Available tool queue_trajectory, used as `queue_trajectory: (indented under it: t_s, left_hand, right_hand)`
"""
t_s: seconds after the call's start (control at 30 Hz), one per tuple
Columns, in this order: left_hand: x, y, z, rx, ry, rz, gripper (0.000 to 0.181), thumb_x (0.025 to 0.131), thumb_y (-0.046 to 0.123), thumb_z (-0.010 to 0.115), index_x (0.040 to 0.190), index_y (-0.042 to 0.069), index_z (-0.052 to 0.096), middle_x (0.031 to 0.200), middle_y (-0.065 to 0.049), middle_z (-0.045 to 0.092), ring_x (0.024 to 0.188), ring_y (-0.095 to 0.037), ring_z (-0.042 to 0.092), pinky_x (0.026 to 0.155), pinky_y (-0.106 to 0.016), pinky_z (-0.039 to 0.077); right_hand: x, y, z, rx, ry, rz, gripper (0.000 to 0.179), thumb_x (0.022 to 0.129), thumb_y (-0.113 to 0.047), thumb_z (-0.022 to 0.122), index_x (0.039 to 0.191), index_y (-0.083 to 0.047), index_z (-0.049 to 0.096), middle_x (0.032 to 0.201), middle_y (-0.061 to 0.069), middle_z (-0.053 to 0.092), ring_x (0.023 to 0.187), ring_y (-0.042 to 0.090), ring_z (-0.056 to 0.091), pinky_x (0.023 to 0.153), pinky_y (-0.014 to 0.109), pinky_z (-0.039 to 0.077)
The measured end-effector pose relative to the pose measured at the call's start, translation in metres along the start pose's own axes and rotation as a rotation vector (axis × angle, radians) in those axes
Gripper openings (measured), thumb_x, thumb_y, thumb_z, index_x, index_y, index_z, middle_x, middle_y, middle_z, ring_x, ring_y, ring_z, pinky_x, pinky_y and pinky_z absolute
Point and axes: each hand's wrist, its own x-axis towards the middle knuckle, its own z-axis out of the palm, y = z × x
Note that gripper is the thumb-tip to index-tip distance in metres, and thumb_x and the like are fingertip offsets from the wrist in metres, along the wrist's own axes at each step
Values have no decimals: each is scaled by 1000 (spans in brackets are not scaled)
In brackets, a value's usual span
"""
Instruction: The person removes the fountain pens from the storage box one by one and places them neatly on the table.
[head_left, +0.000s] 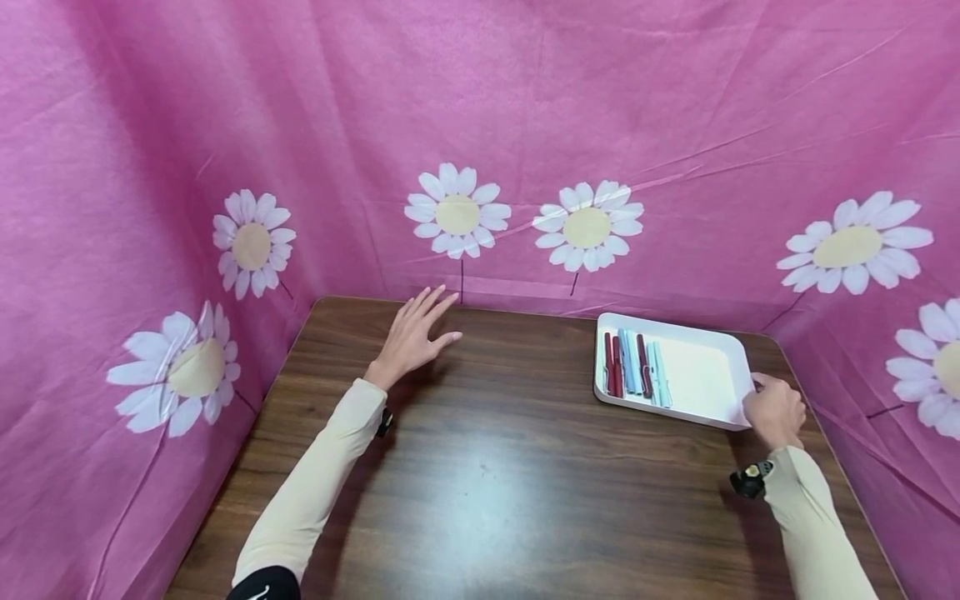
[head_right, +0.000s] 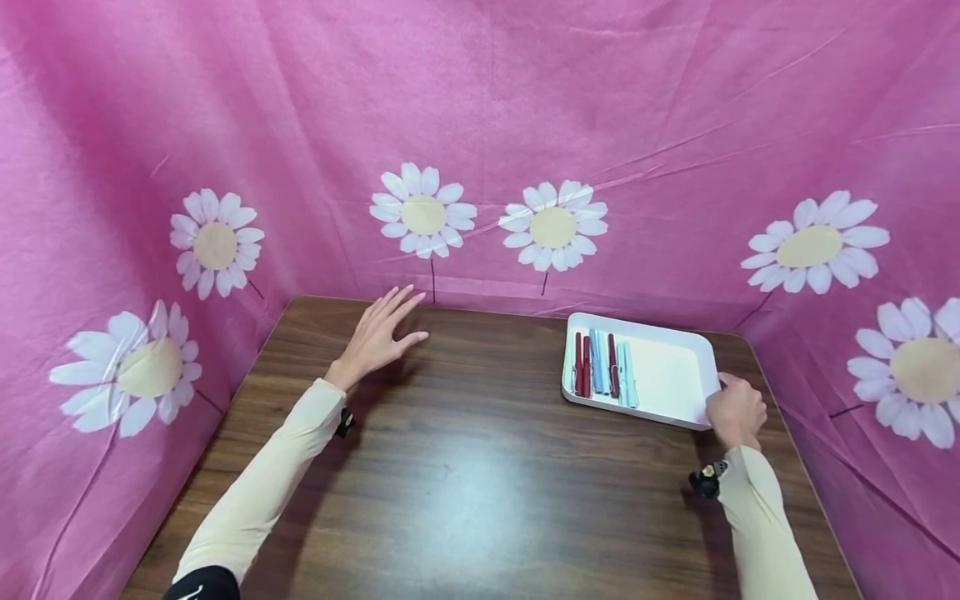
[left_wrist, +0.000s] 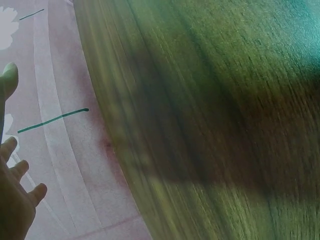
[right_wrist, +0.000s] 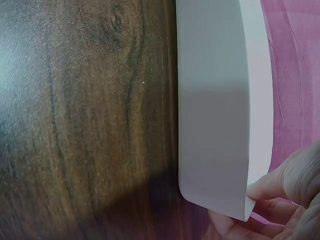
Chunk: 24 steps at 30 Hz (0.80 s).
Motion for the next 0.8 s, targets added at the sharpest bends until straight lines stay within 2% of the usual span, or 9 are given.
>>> queue_trajectory:
  t_s: [0.07, 0.13, 0.43, 0.6, 0.8]
  left_hand:
    - [0, 1, 0, 7, 1, 7, 74, 96, 48, 72, 160, 24, 44, 168, -10, 38, 156, -40, 30, 127, -58, 18]
    - [0, 1, 0, 15, 2, 13, 74, 95, 48, 73, 160, 24, 45, 167, -10, 38, 156, -40, 30, 127, -58, 19]
    - [2, 4, 5, 68, -11, 53, 68, 97, 41, 73, 158, 24, 47, 166, -10, 40, 154, -41, 32, 124, -62, 23]
    - [3, 7, 8, 55, -8, 60, 67, 97, 42, 72, 157, 22, 49, 166, -11, 40, 154, -41, 33, 123, -62, 25]
    - [3, 10, 8, 54, -11, 58, 66, 98, 42, 72, 156, 23, 50, 167, -9, 39, 154, -41, 33, 124, -62, 25]
  right_hand:
    - [-4, -3, 11, -33, 61, 35, 57, 84, -4, 41, 138, 1, 60, 129, 43, 57, 113, 70, 50, 85, 70, 42]
    - [-5, -2, 14, -31, 98, 21, 56, 85, -3, 40, 137, 3, 60, 128, 43, 57, 112, 70, 50, 84, 71, 41]
    - [0, -9, 16, -15, 48, -13, 55, 85, -3, 42, 136, 6, 60, 126, 41, 59, 111, 70, 52, 82, 70, 43]
    - [1, -12, 18, -20, 35, -31, 55, 84, -3, 42, 135, 8, 60, 127, 42, 59, 107, 71, 53, 77, 69, 44]
    - [2, -14, 16, -18, 37, -77, 52, 84, -2, 45, 132, 10, 61, 110, 37, 68, 104, 69, 56, 74, 69, 46]
